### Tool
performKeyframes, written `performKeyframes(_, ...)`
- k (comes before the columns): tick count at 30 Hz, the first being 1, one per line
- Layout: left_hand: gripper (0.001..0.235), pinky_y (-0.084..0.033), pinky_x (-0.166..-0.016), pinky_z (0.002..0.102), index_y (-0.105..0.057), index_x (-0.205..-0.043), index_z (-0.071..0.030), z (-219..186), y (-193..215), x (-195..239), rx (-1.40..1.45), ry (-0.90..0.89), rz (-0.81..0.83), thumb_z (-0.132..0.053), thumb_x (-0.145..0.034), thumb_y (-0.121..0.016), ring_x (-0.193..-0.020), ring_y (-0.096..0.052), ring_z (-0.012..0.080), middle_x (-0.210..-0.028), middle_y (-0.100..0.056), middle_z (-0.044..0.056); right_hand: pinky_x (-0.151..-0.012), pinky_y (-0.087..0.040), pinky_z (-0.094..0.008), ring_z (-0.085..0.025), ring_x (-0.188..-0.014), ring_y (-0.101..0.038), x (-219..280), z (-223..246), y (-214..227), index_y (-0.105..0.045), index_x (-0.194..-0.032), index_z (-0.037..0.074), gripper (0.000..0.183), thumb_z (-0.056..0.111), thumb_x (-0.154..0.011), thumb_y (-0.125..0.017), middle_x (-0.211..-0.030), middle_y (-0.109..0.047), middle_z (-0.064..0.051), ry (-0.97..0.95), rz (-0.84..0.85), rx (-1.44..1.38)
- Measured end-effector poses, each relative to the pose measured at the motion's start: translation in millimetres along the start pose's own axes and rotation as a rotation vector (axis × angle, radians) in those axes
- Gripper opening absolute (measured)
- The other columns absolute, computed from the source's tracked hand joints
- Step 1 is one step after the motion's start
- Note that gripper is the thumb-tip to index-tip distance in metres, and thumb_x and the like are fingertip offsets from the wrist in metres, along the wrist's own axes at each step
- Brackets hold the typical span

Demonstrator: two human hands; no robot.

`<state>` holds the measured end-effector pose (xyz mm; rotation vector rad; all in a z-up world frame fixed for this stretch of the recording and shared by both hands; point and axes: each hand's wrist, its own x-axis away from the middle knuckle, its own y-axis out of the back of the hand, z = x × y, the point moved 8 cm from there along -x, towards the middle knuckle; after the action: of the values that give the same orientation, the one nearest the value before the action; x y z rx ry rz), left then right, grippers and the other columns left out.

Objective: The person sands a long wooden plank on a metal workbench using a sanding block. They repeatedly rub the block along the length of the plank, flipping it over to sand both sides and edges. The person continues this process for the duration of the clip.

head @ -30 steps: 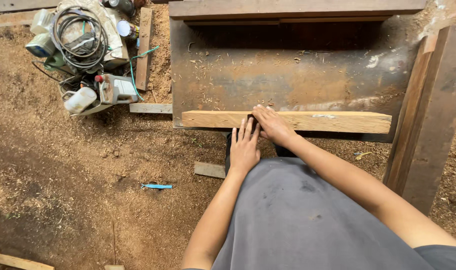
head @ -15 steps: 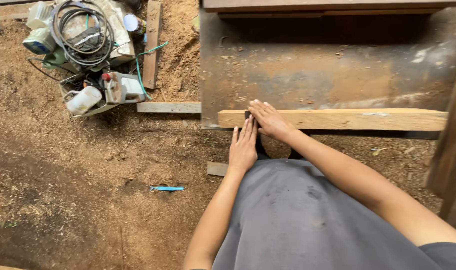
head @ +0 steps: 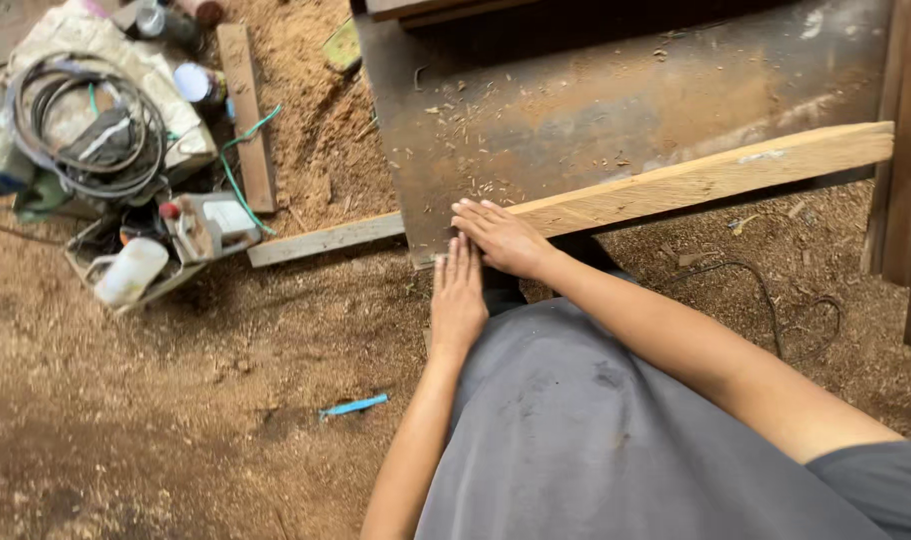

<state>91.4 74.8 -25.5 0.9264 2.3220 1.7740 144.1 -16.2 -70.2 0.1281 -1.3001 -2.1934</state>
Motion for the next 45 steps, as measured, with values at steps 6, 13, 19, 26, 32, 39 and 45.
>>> performKeyframes(6,0.072,-0.017,-0.127,0.045,-0.033,-0.157,0.001,-68.0,4.2,-40.9,-0.023,-0.262,0.029,-0.018,-0.090,-0.053,-0.156,-0.024,0.0246,-0.168,-0.029,0.014,-0.126,-0.016,-0.044,-0.026,-0.156,-0.020,73.6,-50.3,50.9,-0.036,-0.153,0.006,0.080,0.014,-0.081,-0.069,-0.167,-0.029,-0.012,-0.220,0.037,0.022)
performKeyframes(13,0.074,-0.017,-0.126,0.046,-0.037,-0.154,0.002,-54.4,7.1,-33.6,0.040,-0.214,0.155,-0.025,-0.088,-0.059,-0.155,-0.023,0.0249,-0.166,-0.028,0.015,-0.125,-0.020,-0.044,-0.028,-0.155,-0.024,63.3,-40.5,40.6,-0.037,-0.153,0.002,0.078,0.016,-0.082,-0.067,-0.164,-0.031,-0.016,-0.164,-0.073,-0.016)
performKeyframes(19,0.067,-0.017,-0.128,0.045,-0.036,-0.154,0.003,16.4,3.5,-2.2,-0.023,0.001,0.063,-0.017,-0.093,-0.055,-0.158,-0.022,0.0269,-0.168,-0.027,0.017,-0.127,-0.019,-0.041,-0.023,-0.155,-0.026,-7.8,13.5,3.4,-0.040,-0.152,0.004,0.071,0.019,-0.086,-0.063,-0.165,-0.034,-0.012,0.018,-0.047,0.090)
performKeyframes(26,0.071,-0.017,-0.125,0.046,-0.033,-0.156,0.005,-3.7,6.1,-13.4,0.067,-0.114,0.043,-0.015,-0.089,-0.052,-0.156,-0.023,0.0294,-0.166,-0.027,0.020,-0.125,-0.018,-0.043,-0.024,-0.153,-0.025,15.9,1.7,28.7,-0.041,-0.150,0.003,0.072,0.021,-0.084,-0.062,-0.163,-0.034,-0.012,-0.033,-0.048,0.076)
performKeyframes(32,0.067,-0.018,-0.127,0.045,-0.035,-0.157,0.001,-53.3,-16.1,-34.8,0.174,-0.220,0.087,-0.012,-0.092,-0.046,-0.157,-0.024,0.0285,-0.168,-0.028,0.018,-0.127,-0.019,-0.042,-0.020,-0.156,-0.026,67.0,-35.4,43.2,-0.044,-0.150,0.007,0.061,0.014,-0.090,-0.056,-0.164,-0.037,-0.007,-0.184,-0.066,0.214)
performKeyframes(39,0.070,-0.016,-0.123,0.047,-0.033,-0.155,0.000,-25.3,7.5,-35.6,0.286,-0.131,0.109,-0.016,-0.091,-0.054,-0.155,-0.019,0.0296,-0.166,-0.026,0.019,-0.130,-0.021,-0.041,-0.023,-0.157,-0.028,34.4,-28.5,21.0,-0.043,-0.155,0.005,0.054,0.015,-0.103,-0.050,-0.167,-0.035,-0.013,-0.127,-0.124,0.093)
performKeyframes(45,0.073,-0.015,-0.128,0.045,-0.032,-0.157,0.003,-35.4,-1.6,-42.2,0.141,-0.169,0.195,-0.017,-0.092,-0.058,-0.159,-0.016,0.0317,-0.168,-0.025,0.019,-0.126,-0.016,-0.043,-0.024,-0.155,-0.024,34.2,-39.0,14.7,-0.040,-0.153,0.004,0.065,0.014,-0.090,-0.054,-0.165,-0.032,-0.013,-0.141,0.008,0.158)
